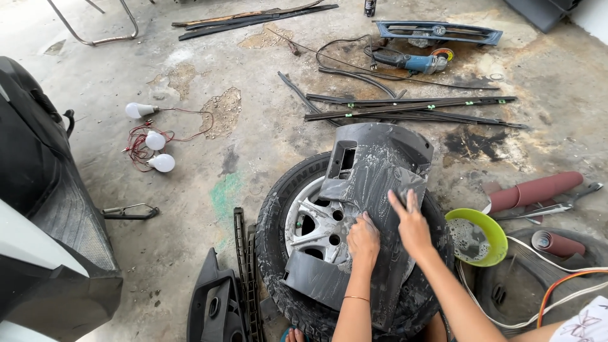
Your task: The person scrubs a black plastic car part with a soapy sponge, repeatedly dipping the sponge into a green bucket of soapy water. The part is resting on a car tire on the ground.
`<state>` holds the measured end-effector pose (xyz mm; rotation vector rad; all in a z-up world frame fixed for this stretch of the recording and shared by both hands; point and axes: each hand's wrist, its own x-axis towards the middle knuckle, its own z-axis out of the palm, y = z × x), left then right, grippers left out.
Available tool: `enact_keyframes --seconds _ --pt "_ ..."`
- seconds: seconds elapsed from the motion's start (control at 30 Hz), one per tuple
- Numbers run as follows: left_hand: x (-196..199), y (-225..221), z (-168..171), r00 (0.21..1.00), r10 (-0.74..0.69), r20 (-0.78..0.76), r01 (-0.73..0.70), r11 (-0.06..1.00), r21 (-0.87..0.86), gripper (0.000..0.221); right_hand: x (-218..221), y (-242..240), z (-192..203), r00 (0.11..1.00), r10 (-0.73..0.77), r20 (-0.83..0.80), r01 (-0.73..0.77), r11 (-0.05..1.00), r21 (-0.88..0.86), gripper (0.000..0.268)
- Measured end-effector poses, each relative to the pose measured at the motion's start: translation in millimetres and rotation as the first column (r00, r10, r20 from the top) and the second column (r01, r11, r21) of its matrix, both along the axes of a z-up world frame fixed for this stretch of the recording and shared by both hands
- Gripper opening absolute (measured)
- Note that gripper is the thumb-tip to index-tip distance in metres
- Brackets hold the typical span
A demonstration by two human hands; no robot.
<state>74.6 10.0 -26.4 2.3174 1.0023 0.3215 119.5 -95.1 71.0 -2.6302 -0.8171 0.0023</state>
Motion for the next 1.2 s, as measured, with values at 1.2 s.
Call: enact_keyframes --seconds 1.2 --pt "0.3 0.7 8.7 1.0 0.0 0.009 0.002 0.986 -0.168 0.042 8.6 37.7 10.0 0.977 0.143 0.158 -0.138 0.99 -0.042 0.078"
